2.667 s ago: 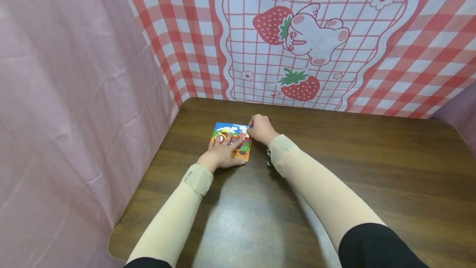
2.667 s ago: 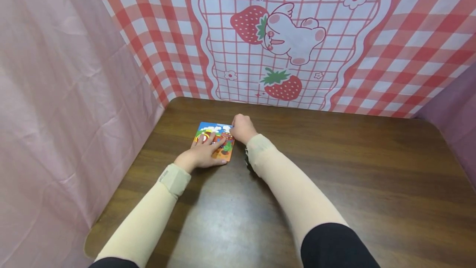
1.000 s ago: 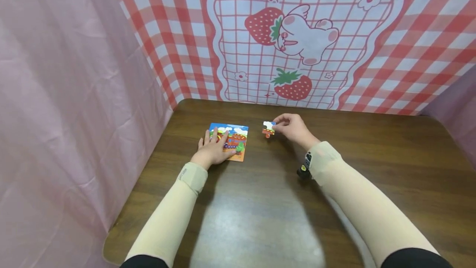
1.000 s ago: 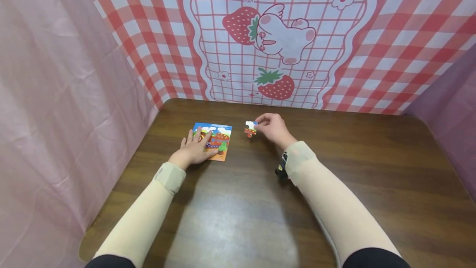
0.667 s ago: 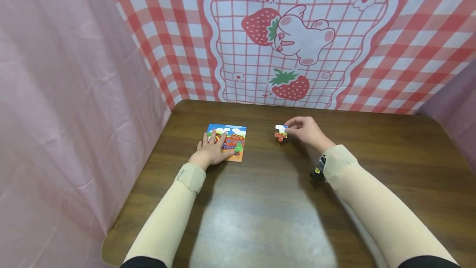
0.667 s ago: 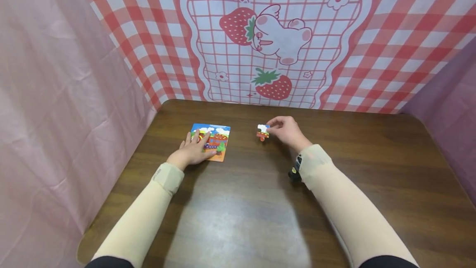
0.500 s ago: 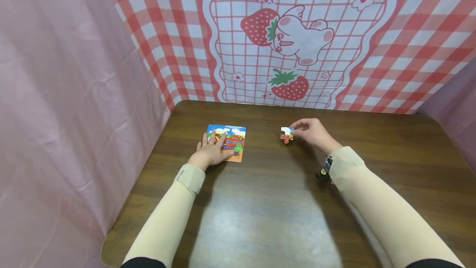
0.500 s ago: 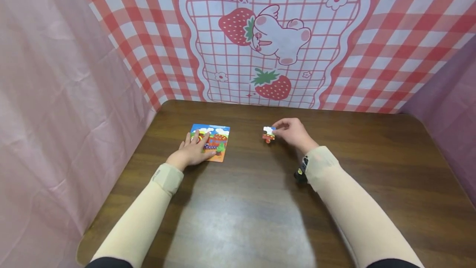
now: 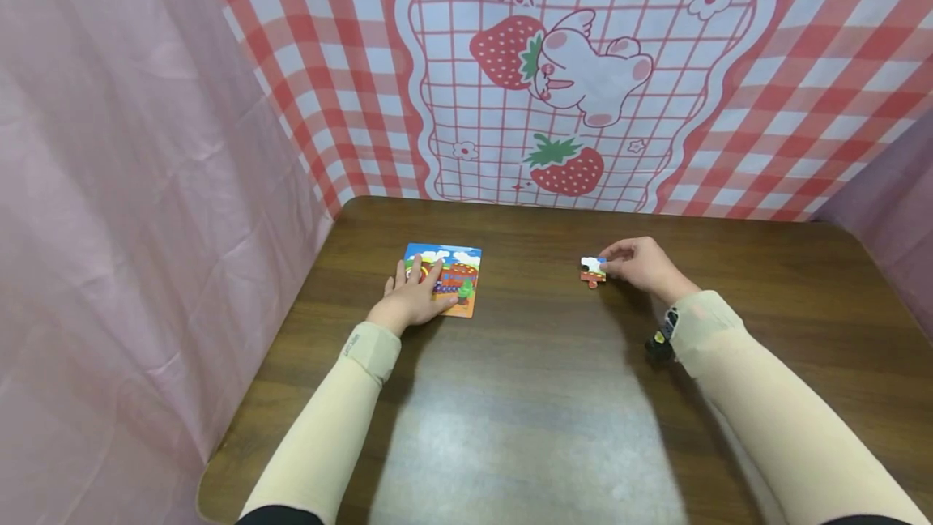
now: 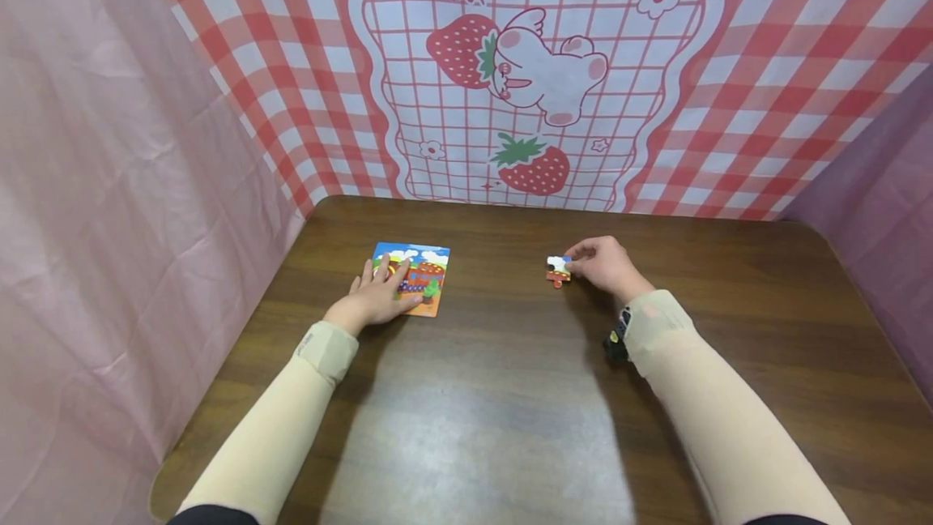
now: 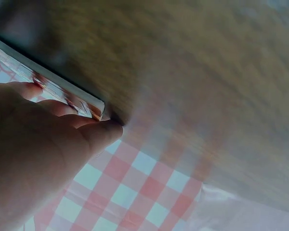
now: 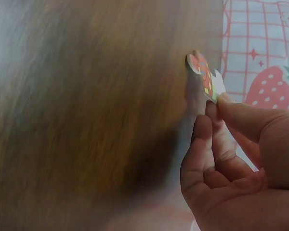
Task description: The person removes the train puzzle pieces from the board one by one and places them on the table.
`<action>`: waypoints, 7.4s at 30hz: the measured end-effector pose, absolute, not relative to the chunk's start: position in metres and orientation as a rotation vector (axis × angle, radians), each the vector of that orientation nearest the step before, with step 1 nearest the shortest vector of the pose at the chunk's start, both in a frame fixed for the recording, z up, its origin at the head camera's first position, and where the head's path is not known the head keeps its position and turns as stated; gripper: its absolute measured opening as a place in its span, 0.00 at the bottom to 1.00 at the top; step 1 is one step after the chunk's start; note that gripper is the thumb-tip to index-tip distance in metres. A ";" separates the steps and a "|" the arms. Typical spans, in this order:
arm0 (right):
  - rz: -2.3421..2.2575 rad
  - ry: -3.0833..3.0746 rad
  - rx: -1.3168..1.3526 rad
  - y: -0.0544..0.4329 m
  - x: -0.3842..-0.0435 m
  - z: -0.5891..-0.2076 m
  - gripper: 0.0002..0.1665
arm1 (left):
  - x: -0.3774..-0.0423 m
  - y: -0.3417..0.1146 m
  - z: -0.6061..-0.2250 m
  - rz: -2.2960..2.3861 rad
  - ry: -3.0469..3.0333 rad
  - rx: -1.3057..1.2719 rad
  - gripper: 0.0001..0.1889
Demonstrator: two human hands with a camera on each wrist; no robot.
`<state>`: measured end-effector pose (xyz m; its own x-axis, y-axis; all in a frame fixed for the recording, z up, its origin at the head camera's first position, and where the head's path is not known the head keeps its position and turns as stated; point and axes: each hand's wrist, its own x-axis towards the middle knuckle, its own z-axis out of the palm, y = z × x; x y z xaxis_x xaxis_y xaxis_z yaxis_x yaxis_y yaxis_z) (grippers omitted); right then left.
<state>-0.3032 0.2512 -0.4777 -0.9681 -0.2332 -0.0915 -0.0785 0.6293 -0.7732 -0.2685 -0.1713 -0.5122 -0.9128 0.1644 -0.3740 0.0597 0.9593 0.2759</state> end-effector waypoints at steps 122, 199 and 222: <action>-0.912 2.795 -0.506 -0.012 -0.338 -0.474 0.13 | -0.237 -0.164 -0.485 0.226 2.769 0.287 0.36; -1.281 2.704 -0.456 0.139 -0.310 -0.452 0.09 | -0.235 -0.163 -0.485 0.317 2.742 0.279 0.37; -1.114 2.677 -0.482 0.194 -0.314 -0.465 0.11 | -0.235 -0.167 -0.482 0.307 2.759 0.291 0.37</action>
<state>-0.3137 0.1942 -0.4650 -0.9263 -0.3719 -0.0600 -0.2195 0.6622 -0.7165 -0.2351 -0.1666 -0.4823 -0.9182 0.2376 -0.3170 0.1620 0.9554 0.2468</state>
